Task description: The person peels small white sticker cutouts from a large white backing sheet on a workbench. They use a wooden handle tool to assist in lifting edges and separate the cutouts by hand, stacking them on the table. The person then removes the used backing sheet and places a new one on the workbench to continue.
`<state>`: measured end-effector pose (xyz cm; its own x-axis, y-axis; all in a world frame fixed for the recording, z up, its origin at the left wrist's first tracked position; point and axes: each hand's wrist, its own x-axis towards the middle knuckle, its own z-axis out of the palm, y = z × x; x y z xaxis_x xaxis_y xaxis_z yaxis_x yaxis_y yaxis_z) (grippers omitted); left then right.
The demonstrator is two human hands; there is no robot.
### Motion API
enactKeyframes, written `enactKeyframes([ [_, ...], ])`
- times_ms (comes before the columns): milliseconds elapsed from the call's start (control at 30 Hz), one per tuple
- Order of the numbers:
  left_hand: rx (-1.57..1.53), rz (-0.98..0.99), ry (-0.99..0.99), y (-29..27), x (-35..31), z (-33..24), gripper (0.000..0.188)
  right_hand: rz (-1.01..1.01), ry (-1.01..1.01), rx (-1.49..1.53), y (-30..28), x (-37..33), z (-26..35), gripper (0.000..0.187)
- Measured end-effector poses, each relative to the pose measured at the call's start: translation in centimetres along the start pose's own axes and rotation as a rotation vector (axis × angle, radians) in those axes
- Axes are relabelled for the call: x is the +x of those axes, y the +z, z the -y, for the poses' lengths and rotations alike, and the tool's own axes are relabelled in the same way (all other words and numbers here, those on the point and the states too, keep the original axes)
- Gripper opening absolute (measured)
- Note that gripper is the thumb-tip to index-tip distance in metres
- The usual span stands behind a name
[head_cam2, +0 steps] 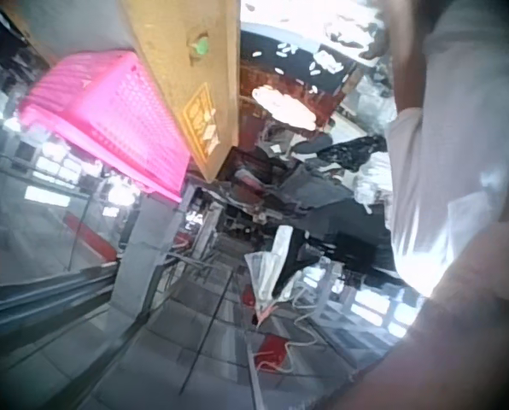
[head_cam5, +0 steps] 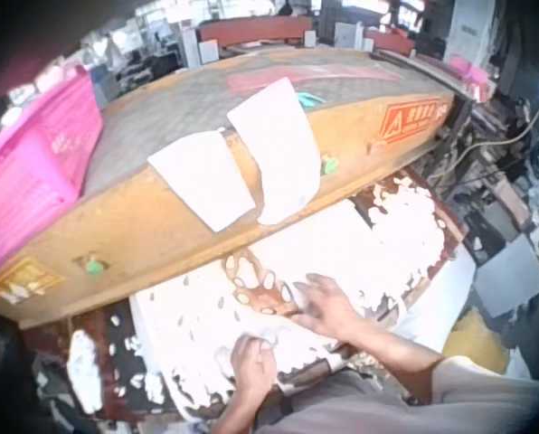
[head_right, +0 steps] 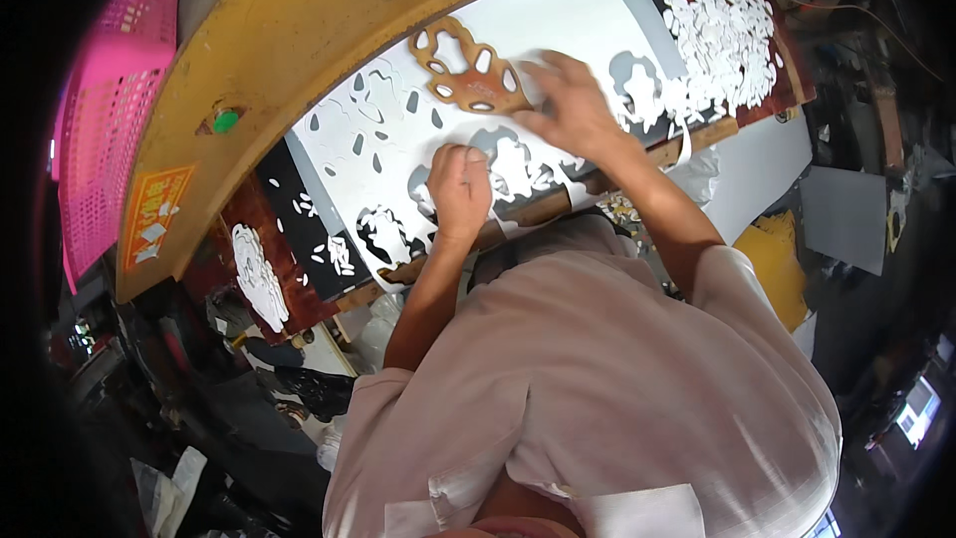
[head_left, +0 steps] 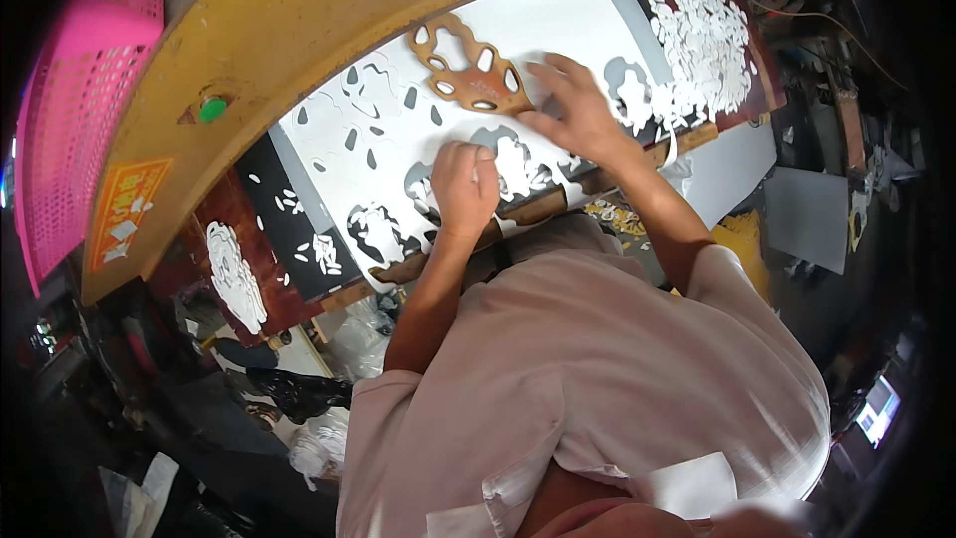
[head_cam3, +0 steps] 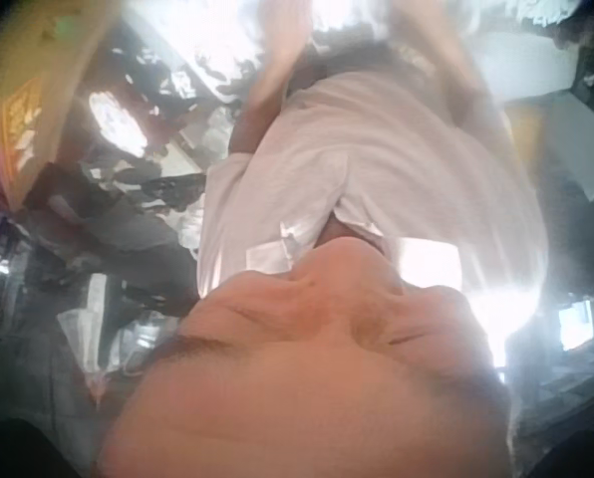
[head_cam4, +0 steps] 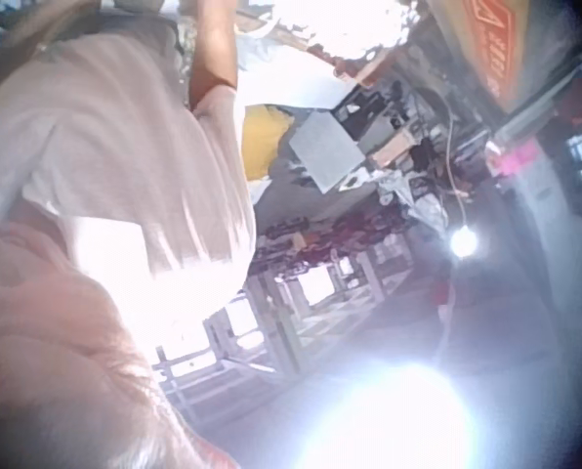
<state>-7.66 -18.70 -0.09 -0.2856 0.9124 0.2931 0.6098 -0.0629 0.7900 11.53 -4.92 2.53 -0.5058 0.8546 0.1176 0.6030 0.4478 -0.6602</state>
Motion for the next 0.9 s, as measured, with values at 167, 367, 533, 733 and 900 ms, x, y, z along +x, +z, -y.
enactKeyframes([
  [167, -0.096, -0.03, 0.194, 0.7, 5.5, 2.5, 0.007, 0.235, -0.181, -0.249, 7.0, 7.4, 3.0, 0.073],
  [367, -0.027, -0.013, 0.165, 1.1, 4.4, 4.2, 0.01, 0.268, -0.151, -0.024, 6.2, 9.0, 2.9, 0.072],
  [533, 0.055, 0.011, 0.145, 1.3, 4.0, 4.3, 0.016, 0.43, 0.355, 0.608, 0.8, 12.7, 1.3, 0.077],
  [733, 0.153, -0.032, 0.164, 1.8, 4.2, 4.0, 0.019, 0.147, 0.377, 0.824, -3.8, 14.4, 0.6, 0.068],
  [900, 0.155, 0.085, 0.095, 0.7, 4.9, 2.8, 0.025, 0.096, 0.248, 1.064, -6.0, 13.9, 0.0, 0.066],
])
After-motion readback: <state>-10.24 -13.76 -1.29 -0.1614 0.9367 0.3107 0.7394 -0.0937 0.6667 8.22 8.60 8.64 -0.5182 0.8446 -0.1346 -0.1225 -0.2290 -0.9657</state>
